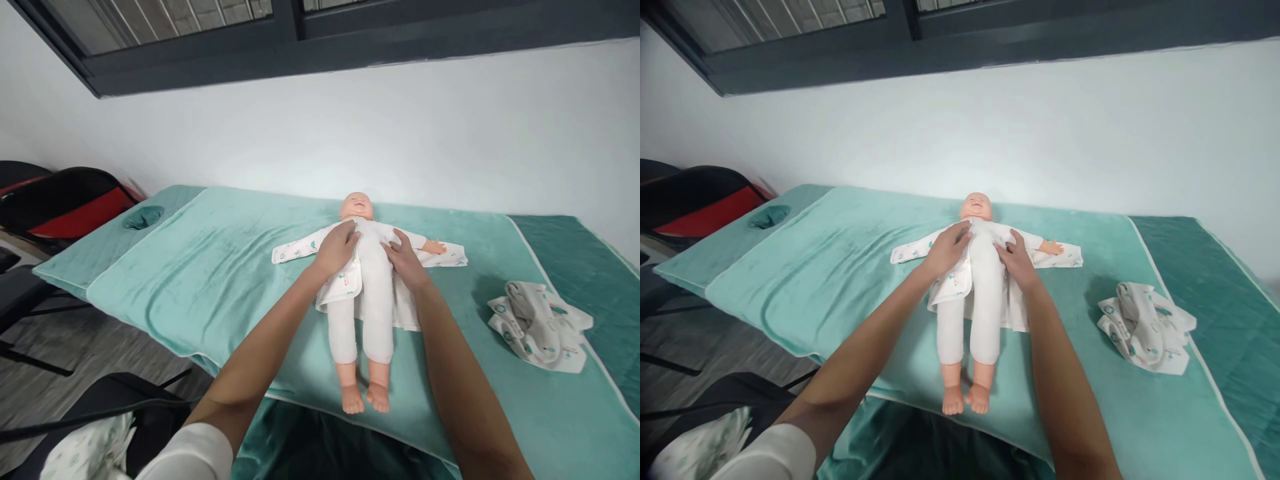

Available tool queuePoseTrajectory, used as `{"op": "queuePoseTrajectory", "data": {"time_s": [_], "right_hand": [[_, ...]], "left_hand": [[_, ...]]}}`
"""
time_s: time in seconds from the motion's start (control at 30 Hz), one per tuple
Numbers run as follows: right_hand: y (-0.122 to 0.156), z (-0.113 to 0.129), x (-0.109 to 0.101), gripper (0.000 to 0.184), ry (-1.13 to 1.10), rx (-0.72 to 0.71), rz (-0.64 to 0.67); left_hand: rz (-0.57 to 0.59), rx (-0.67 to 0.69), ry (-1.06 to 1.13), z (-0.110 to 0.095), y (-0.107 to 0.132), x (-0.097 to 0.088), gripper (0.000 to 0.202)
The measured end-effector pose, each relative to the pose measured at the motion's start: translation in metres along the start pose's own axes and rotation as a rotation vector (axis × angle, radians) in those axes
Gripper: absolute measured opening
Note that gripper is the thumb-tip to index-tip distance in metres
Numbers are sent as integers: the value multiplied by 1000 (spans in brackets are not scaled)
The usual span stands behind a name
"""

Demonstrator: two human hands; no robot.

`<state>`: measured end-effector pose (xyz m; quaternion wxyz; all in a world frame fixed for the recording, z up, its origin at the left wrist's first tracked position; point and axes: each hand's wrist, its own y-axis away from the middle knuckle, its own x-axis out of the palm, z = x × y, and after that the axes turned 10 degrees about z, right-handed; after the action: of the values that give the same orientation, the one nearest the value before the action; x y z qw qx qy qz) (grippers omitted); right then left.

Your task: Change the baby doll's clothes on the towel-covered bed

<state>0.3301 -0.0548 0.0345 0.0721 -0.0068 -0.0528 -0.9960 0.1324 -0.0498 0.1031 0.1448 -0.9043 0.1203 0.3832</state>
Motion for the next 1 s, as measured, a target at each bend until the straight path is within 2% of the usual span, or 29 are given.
{"op": "queuePoseTrajectory", "data": {"time_s": [0.1,0.17,0.27,0.33,0.37,0.47,0.53,0.63,0.7,0.77,0.87,1.0], "right_hand": [[-2,-2,-3,91,63,-47,-23],[-2,-1,-11,73,132,-97,-84],[2,5,-32,44,245,-117,-296],[6,10,-50,35,416,-56,-452],[9,12,-59,32,546,3,-487],[18,16,-81,29,860,187,-447],[22,17,-86,29,918,251,-384],[23,17,-80,31,936,264,-274],[21,15,-70,36,946,257,-198],[18,13,-59,41,957,257,-173],[16,11,-53,41,868,253,-216],[16,11,-68,33,658,180,-267]], "left_hand": [[56,52,-43,-3,-15,7,36],[72,74,-86,-13,-26,10,34],[170,121,-242,-34,-45,18,32],[293,159,-380,-49,-56,27,32],[359,180,-448,-56,-61,34,31],[525,239,-635,-71,-74,57,31],[589,259,-723,-76,-83,73,33],[626,242,-767,-77,-98,91,34],[641,227,-768,-75,-106,97,38],[642,225,-773,-70,-113,96,44],[607,236,-780,-64,-117,85,44],[546,272,-782,-60,-111,63,41]]}}
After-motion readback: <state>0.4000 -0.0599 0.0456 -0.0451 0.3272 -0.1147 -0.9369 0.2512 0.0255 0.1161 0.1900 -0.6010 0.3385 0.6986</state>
